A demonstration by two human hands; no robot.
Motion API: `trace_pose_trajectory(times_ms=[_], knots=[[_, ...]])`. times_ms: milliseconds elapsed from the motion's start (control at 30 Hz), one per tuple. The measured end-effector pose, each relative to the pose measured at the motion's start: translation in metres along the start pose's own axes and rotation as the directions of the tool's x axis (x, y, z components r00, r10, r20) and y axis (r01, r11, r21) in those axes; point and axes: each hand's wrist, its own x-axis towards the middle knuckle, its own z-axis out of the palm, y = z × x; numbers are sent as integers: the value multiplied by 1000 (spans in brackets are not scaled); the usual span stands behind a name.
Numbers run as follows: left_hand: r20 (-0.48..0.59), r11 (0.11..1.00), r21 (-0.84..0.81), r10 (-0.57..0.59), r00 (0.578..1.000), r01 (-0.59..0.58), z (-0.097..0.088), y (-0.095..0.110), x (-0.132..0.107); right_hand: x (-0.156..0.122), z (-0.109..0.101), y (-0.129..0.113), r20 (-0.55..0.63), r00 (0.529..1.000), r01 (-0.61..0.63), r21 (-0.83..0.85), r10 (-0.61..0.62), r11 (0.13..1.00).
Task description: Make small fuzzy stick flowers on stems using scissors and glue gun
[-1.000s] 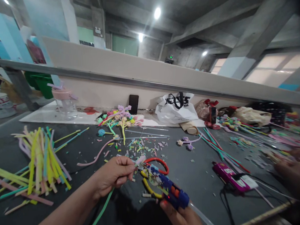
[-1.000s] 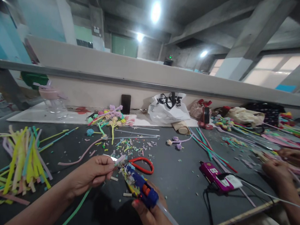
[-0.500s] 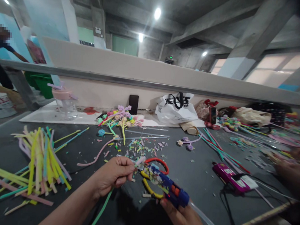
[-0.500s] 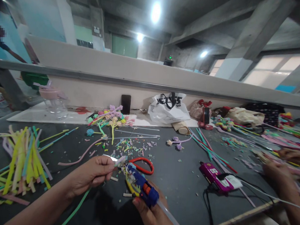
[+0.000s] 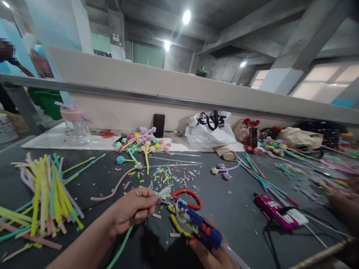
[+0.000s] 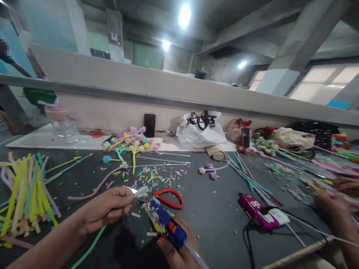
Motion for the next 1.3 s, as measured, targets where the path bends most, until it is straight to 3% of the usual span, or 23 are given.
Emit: trace_pose_trajectory(times_ms=[300, 933, 1133, 1300], knots=[[4, 999, 32, 1, 1000, -1, 2, -3, 1, 5, 3, -3, 101, 994, 25, 113, -36, 993], [-11, 998, 54, 11, 1000, -10, 1, -3, 2, 4, 6, 0, 118, 992, 45, -24, -42, 999], [-8, 999, 44, 7, 1000, -7, 2, -2, 1, 5, 3, 0, 138, 990, -28, -3, 28, 1000], [-1, 1000, 11, -11, 1000, 11, 0, -2, 2, 5, 9, 11, 129, 979, -179, 189, 156, 966]])
